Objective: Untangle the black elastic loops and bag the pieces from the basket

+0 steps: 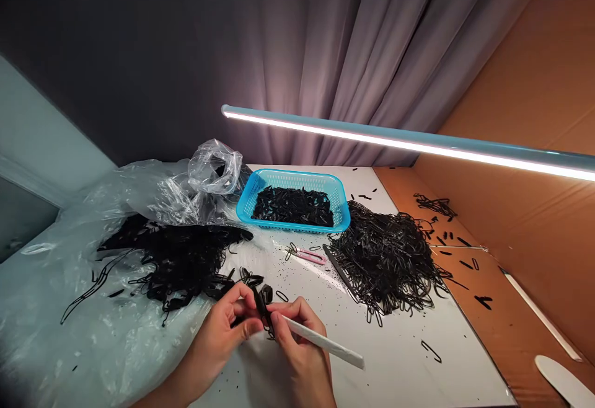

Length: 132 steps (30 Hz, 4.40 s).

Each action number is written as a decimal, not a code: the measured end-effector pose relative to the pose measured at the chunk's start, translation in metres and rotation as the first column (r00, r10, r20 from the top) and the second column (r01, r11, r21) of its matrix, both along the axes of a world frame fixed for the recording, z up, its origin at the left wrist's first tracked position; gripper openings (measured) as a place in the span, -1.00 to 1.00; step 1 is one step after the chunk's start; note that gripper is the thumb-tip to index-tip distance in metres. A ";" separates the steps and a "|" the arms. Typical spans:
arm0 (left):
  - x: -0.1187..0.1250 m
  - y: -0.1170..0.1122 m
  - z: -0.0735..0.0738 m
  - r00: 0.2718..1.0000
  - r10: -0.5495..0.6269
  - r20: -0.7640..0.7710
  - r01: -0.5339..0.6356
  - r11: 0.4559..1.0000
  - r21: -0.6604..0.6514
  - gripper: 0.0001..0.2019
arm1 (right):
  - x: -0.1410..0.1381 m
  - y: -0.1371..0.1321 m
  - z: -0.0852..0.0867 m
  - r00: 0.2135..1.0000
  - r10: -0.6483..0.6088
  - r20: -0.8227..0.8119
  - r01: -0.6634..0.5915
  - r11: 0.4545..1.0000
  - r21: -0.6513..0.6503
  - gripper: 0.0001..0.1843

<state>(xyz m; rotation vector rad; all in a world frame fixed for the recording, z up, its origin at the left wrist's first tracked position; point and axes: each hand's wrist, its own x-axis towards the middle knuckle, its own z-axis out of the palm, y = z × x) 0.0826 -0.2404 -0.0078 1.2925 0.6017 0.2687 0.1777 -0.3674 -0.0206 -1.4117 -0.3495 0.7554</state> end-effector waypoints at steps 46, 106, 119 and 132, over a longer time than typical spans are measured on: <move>-0.001 -0.008 0.004 0.954 0.122 0.275 0.079 0.781 -0.620 -0.82 | -0.004 0.003 0.001 0.950 -0.071 0.303 0.092 0.994 -0.055 -0.73; -0.007 0.003 0.000 0.999 0.044 0.022 -0.046 0.996 0.071 -0.77 | -0.002 -0.007 0.011 0.983 0.167 0.074 -0.167 0.986 -0.007 -0.70; -0.002 -0.003 0.006 0.963 0.266 0.033 -0.260 0.958 -0.121 -0.74 | -0.009 -0.002 0.010 0.979 0.135 0.154 -0.144 0.988 0.050 -0.68; 0.002 -0.008 0.000 0.924 0.375 0.079 -0.366 0.925 -0.106 -0.73 | -0.015 0.000 0.004 0.987 0.092 0.136 -0.107 0.988 0.112 -0.73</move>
